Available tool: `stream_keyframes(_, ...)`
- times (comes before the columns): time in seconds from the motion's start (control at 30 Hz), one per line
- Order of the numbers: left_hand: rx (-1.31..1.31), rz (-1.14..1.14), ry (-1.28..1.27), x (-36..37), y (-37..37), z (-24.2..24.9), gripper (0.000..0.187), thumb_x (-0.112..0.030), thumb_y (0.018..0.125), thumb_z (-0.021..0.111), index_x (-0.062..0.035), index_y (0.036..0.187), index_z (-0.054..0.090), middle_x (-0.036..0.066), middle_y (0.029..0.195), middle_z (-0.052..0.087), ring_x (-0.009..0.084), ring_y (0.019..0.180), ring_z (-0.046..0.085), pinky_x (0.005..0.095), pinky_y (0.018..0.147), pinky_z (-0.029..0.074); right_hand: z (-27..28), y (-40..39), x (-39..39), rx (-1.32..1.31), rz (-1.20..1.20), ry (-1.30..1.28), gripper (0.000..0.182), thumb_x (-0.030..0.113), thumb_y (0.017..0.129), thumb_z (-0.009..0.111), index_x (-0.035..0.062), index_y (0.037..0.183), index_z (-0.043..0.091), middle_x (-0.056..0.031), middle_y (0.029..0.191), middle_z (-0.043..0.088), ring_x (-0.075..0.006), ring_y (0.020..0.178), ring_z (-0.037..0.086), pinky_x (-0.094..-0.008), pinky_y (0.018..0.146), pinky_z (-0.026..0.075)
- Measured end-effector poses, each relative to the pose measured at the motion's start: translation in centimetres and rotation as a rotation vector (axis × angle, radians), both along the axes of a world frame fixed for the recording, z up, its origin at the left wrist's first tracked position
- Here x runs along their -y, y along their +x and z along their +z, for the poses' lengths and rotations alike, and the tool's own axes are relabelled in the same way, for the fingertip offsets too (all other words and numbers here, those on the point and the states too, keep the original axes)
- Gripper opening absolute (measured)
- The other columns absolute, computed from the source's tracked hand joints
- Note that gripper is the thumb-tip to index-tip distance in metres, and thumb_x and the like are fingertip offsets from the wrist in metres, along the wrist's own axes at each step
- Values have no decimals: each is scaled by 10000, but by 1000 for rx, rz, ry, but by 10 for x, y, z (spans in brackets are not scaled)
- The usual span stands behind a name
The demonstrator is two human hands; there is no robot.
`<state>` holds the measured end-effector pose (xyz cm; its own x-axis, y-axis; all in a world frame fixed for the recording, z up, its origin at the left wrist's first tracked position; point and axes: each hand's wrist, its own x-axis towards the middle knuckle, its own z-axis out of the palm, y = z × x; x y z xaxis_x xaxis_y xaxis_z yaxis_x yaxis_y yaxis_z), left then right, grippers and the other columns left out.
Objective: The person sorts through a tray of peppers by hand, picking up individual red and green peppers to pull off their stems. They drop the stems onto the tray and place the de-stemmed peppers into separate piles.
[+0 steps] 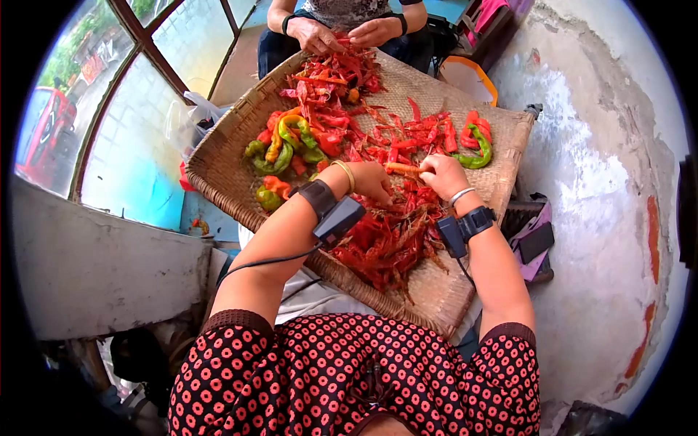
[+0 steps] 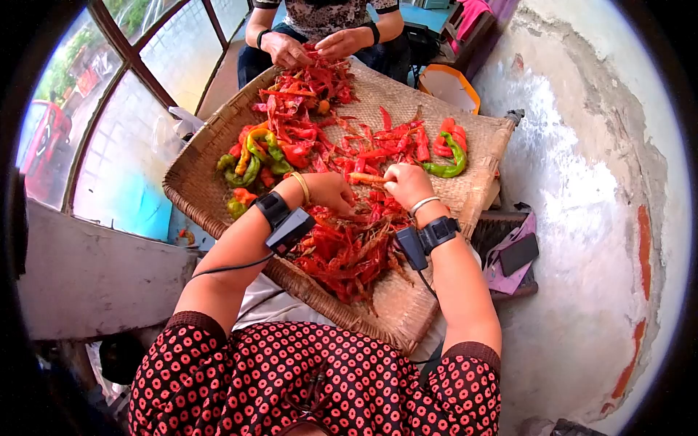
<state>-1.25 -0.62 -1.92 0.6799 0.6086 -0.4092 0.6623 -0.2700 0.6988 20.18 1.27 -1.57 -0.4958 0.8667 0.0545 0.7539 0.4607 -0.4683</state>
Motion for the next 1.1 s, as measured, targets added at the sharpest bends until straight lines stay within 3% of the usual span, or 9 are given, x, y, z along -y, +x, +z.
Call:
stream_keyframes(0.23,-94,134,141,1,-4,-11,303,-310,760,595,-24,855,632,110,743,618,211,651,563,332,623,435,-11,8,-7,-136,-78,-208,145,166,713,592,69,807,644,-109,729,614,-252,681,584,-344,641,461)
stream_keyframes(0.4,-82,86,182,1,-5,-21,289,-304,756,589,-35,850,640,112,745,621,225,651,569,344,623,441,0,12,-3,-407,-194,-525,147,130,810,541,-1,840,602,-23,659,589,-82,539,536,-219,492,448)
stream_keyframes(0.63,-110,115,225,-4,2,-36,359,-372,704,611,-37,826,653,142,781,629,298,746,597,379,686,464,-7,17,-9,-558,-278,-629,144,167,842,517,38,846,579,-4,654,584,-58,523,523,-193,430,403)
stream_keyframes(0.8,-135,114,252,4,2,-21,329,-372,723,612,-68,841,653,129,780,626,290,740,591,386,669,464,17,13,-30,-625,-307,-576,156,170,845,521,31,884,579,-10,658,589,-61,522,527,-189,423,404)
stream_keyframes(0.9,-71,97,294,3,0,-29,349,-379,727,607,-52,842,647,136,784,625,305,741,587,390,668,463,29,10,-60,-877,-387,-534,263,193,838,537,17,1033,544,-18,689,590,-76,540,531,-200,419,408)
stream_keyframes(0.97,-112,102,299,4,1,-26,342,-375,727,605,-57,843,648,134,783,625,305,743,587,389,669,463,29,3,-73,-903,-460,-275,349,227,835,542,-3,1096,502,-16,713,591,-90,582,543,-203,435,422)
stream_keyframes(1.0,-150,97,300,5,1,-24,335,-372,727,603,-62,845,649,132,782,626,305,746,587,389,670,462,24,6,-79,-777,-515,-161,300,231,803,573,20,1016,562,-42,698,606,-138,620,571,-258,484,456)
stream_keyframes(1.03,-146,102,297,5,1,-25,335,-372,727,603,-62,845,649,132,782,626,305,746,587,389,670,462,13,4,-80,-771,-512,-164,300,231,803,573,20,1016,562,-42,698,606,-138,620,571,-258,484,456)
stream_keyframes(1.1,-158,109,297,4,2,-27,321,-360,716,606,-65,837,649,138,776,624,308,746,586,391,673,461,-9,-3,-72,-225,-254,247,231,259,777,569,67,893,622,-94,726,625,-213,669,603,-330,569,479)
